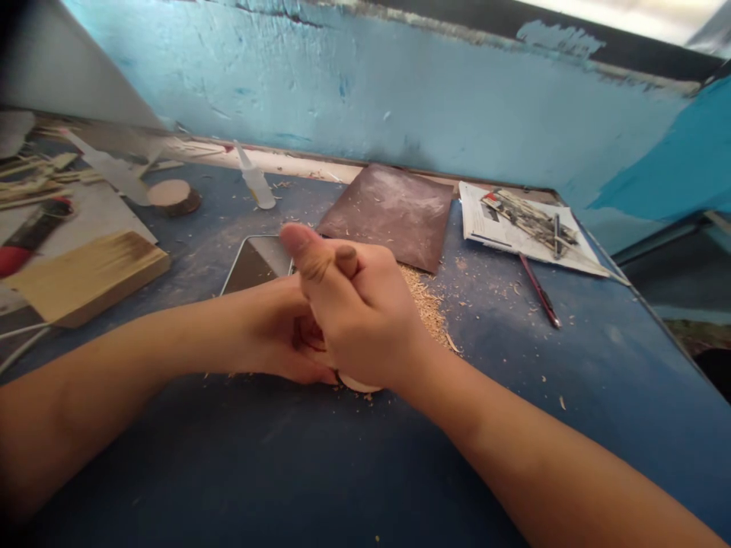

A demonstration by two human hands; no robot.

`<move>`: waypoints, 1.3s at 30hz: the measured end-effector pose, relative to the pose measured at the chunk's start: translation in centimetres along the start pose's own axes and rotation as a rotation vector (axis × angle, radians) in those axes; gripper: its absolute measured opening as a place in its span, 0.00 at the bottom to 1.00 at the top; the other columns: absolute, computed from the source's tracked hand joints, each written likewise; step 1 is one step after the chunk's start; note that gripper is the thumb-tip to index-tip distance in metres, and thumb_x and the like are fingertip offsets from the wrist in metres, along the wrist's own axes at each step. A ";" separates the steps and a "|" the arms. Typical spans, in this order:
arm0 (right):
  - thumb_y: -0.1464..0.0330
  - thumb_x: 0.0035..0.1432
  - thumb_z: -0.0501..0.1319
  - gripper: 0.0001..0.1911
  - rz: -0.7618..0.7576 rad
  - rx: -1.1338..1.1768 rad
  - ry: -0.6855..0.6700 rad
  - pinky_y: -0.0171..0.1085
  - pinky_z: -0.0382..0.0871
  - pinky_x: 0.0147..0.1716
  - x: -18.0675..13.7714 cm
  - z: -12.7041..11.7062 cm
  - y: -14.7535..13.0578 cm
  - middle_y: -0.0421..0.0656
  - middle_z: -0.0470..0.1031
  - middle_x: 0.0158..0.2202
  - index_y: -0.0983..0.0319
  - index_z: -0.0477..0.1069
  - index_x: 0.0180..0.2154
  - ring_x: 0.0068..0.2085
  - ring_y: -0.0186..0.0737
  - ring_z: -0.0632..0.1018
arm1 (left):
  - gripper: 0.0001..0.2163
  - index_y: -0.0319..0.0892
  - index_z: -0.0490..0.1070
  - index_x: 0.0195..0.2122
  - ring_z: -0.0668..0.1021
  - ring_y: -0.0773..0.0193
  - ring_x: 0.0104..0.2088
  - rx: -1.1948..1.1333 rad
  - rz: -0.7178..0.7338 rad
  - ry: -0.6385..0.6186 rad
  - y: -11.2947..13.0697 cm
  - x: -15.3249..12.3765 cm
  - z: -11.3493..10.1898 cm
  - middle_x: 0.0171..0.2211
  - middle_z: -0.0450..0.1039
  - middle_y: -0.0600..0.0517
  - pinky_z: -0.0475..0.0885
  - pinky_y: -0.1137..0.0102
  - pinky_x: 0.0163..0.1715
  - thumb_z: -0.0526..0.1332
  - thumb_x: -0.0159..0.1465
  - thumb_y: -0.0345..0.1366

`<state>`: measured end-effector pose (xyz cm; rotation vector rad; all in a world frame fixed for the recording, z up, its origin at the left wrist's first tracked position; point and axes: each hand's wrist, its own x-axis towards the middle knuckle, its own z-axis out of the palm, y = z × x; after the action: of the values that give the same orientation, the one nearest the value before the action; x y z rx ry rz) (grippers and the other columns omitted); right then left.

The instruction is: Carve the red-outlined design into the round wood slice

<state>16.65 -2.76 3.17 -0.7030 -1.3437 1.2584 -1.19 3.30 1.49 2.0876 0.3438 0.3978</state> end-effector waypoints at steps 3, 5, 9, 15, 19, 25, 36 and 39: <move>0.54 0.78 0.68 0.32 0.035 0.030 0.048 0.34 0.52 0.17 -0.2 -0.2 0.8 0.32 0.52 0.20 0.58 0.61 0.23 0.19 0.28 0.55 | 0.15 0.50 0.85 0.47 0.79 0.42 0.63 0.054 -0.010 0.001 -0.3 0.0 -0.1 0.53 0.81 0.48 0.79 0.52 0.64 0.80 0.59 0.35; 0.57 0.79 0.67 0.30 -0.005 0.061 0.009 0.33 0.53 0.17 -0.8 -0.4 1.1 0.32 0.53 0.21 0.58 0.63 0.24 0.19 0.28 0.55 | 0.18 0.51 0.86 0.50 0.78 0.43 0.64 0.068 -0.045 -0.005 -0.4 -0.1 -0.1 0.57 0.79 0.48 0.77 0.52 0.67 0.81 0.59 0.36; 0.59 0.79 0.66 0.32 -0.008 0.146 -0.014 0.33 0.49 0.16 -1.4 -0.7 0.1 0.32 0.50 0.20 0.59 0.60 0.22 0.18 0.27 0.51 | 0.21 0.54 0.86 0.56 0.76 0.45 0.65 0.082 -0.088 -0.009 -0.3 -0.4 0.0 0.64 0.72 0.48 0.74 0.52 0.70 0.81 0.61 0.38; 0.53 0.79 0.63 0.36 0.015 0.154 -0.014 0.33 0.50 0.15 -0.9 -1.4 -2.3 0.33 0.49 0.17 0.59 0.57 0.20 0.16 0.27 0.52 | 0.27 0.56 0.85 0.60 0.76 0.44 0.65 0.098 -0.076 -0.005 -0.2 -0.4 0.0 0.63 0.71 0.48 0.72 0.51 0.71 0.83 0.60 0.41; 0.51 0.79 0.64 0.36 -0.010 0.081 0.054 0.35 0.49 0.13 -1.3 -0.9 -1.7 0.33 0.48 0.17 0.57 0.58 0.20 0.16 0.29 0.50 | 0.21 0.54 0.87 0.54 0.76 0.46 0.63 0.113 -0.076 -0.004 -0.2 -0.3 0.0 0.61 0.71 0.48 0.75 0.53 0.67 0.81 0.60 0.38; 0.58 0.78 0.67 0.29 -0.092 -0.049 0.093 0.38 0.52 0.17 -1.5 0.2 0.1 0.34 0.57 0.20 0.57 0.63 0.24 0.19 0.31 0.54 | 0.15 0.51 0.86 0.46 0.76 0.47 0.60 0.109 -0.028 0.003 -0.8 0.0 0.1 0.59 0.72 0.50 0.75 0.52 0.66 0.82 0.59 0.40; 0.53 0.75 0.70 0.36 0.050 0.167 0.034 0.32 0.48 0.14 -0.8 -0.2 -0.1 0.31 0.48 0.17 0.59 0.56 0.21 0.15 0.27 0.52 | 0.17 0.51 0.87 0.50 0.75 0.47 0.62 0.067 -0.068 0.001 -0.5 -0.2 0.1 0.62 0.70 0.47 0.74 0.52 0.69 0.82 0.60 0.38; 0.53 0.77 0.67 0.36 0.000 0.164 -0.026 0.32 0.49 0.16 -1.4 -0.4 -1.1 0.32 0.47 0.18 0.60 0.55 0.21 0.16 0.27 0.54 | 0.20 0.53 0.87 0.54 0.76 0.48 0.62 0.067 -0.060 0.005 -0.3 -0.3 0.1 0.62 0.70 0.47 0.75 0.53 0.67 0.81 0.61 0.38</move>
<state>17.58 -4.21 3.68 -0.5734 -1.2451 1.3654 -1.43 3.25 1.19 2.1369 0.4266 0.3603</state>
